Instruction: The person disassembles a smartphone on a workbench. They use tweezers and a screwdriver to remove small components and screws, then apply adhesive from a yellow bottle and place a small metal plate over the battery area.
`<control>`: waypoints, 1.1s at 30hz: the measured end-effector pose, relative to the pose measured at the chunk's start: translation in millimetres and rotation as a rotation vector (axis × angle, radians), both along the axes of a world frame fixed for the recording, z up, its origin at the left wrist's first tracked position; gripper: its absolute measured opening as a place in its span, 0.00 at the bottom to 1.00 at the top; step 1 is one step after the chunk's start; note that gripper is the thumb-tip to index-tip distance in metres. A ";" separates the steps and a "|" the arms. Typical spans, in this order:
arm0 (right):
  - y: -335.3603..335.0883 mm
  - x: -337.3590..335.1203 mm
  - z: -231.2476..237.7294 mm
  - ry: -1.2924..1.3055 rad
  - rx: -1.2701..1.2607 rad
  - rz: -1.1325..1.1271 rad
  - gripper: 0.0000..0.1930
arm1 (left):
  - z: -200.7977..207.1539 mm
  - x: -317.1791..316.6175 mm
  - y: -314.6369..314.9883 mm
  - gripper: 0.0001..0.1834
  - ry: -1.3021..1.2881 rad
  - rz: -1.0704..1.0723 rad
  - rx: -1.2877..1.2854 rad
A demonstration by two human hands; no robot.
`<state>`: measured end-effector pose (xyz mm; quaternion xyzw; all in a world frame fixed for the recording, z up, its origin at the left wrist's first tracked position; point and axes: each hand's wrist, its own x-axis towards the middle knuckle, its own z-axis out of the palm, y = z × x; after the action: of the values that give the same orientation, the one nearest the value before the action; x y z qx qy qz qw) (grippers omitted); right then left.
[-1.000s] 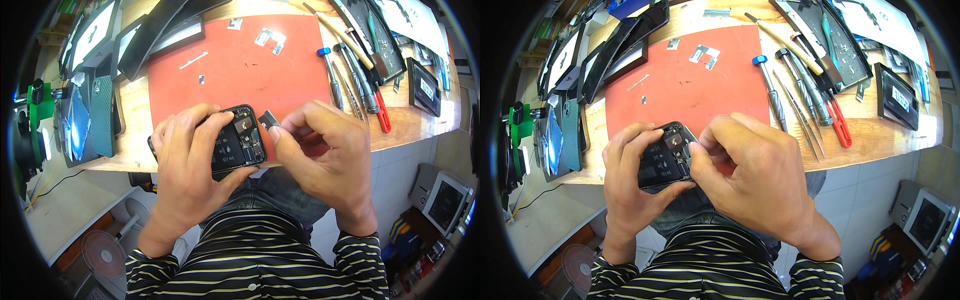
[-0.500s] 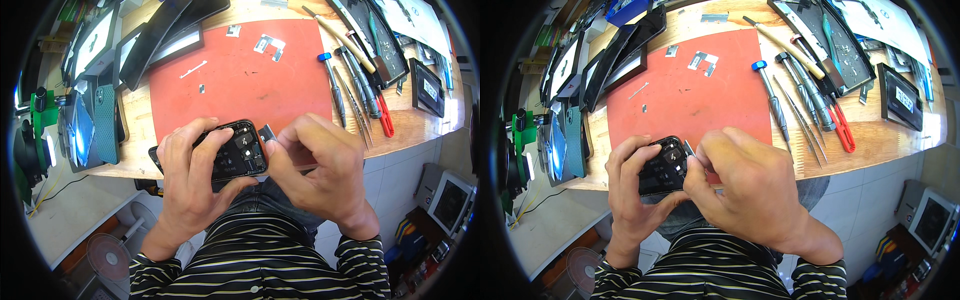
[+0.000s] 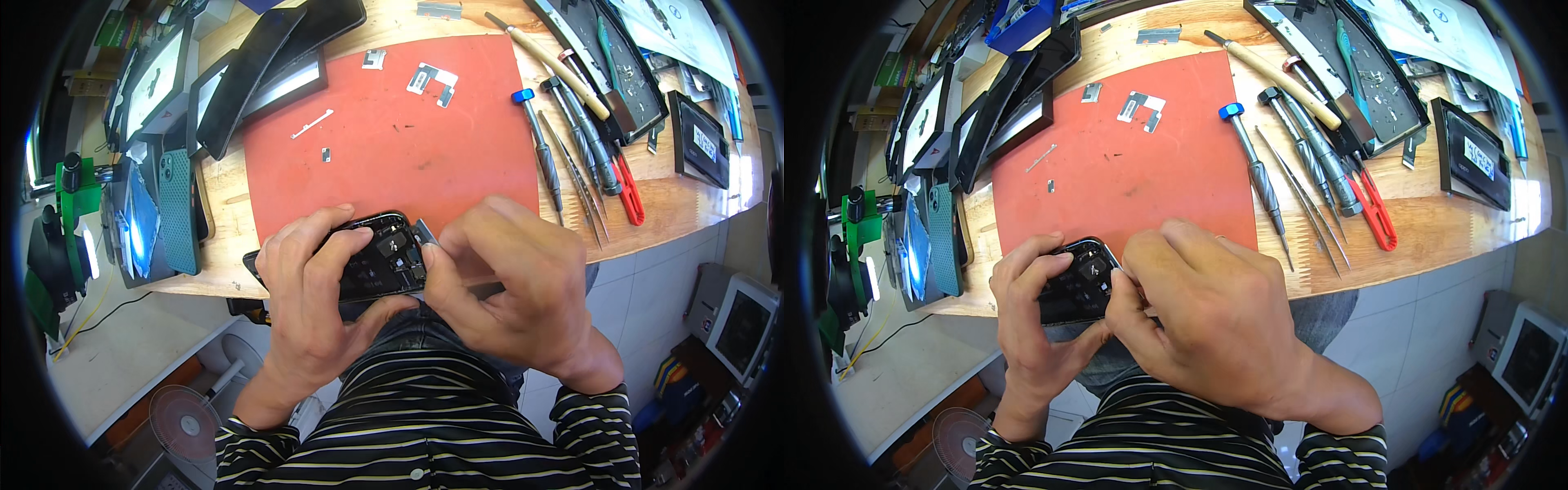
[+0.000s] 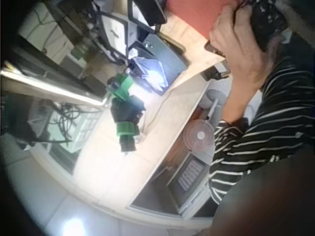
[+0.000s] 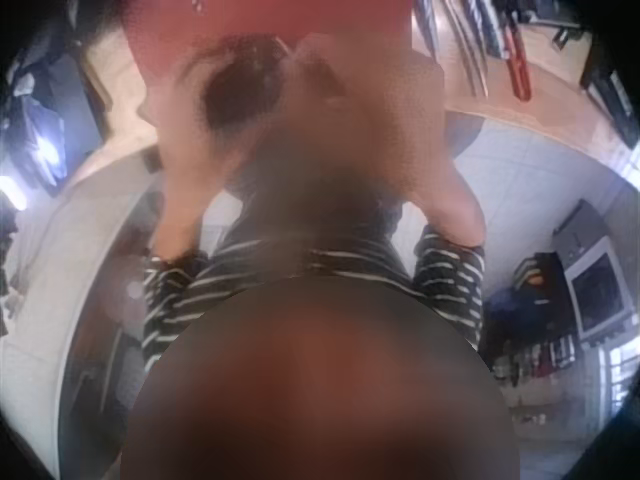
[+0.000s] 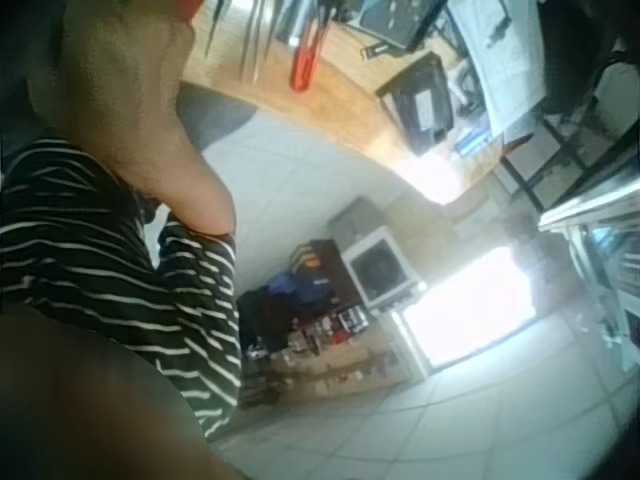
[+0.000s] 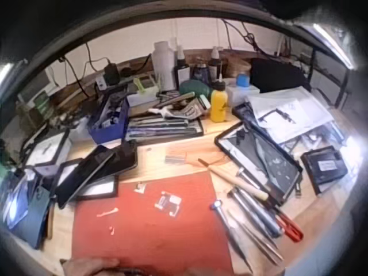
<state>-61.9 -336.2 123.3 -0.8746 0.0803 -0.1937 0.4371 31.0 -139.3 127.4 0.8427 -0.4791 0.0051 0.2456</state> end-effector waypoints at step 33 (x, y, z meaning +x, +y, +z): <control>6.1 3.3 -1.2 -0.058 -0.146 0.039 0.10 | -7.0 -3.5 2.0 0.41 -0.011 -0.011 -0.063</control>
<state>-58.6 -330.2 122.1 -0.8995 0.0362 -0.2157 0.3782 27.5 -137.3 120.4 0.8320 -0.4844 0.0233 0.2696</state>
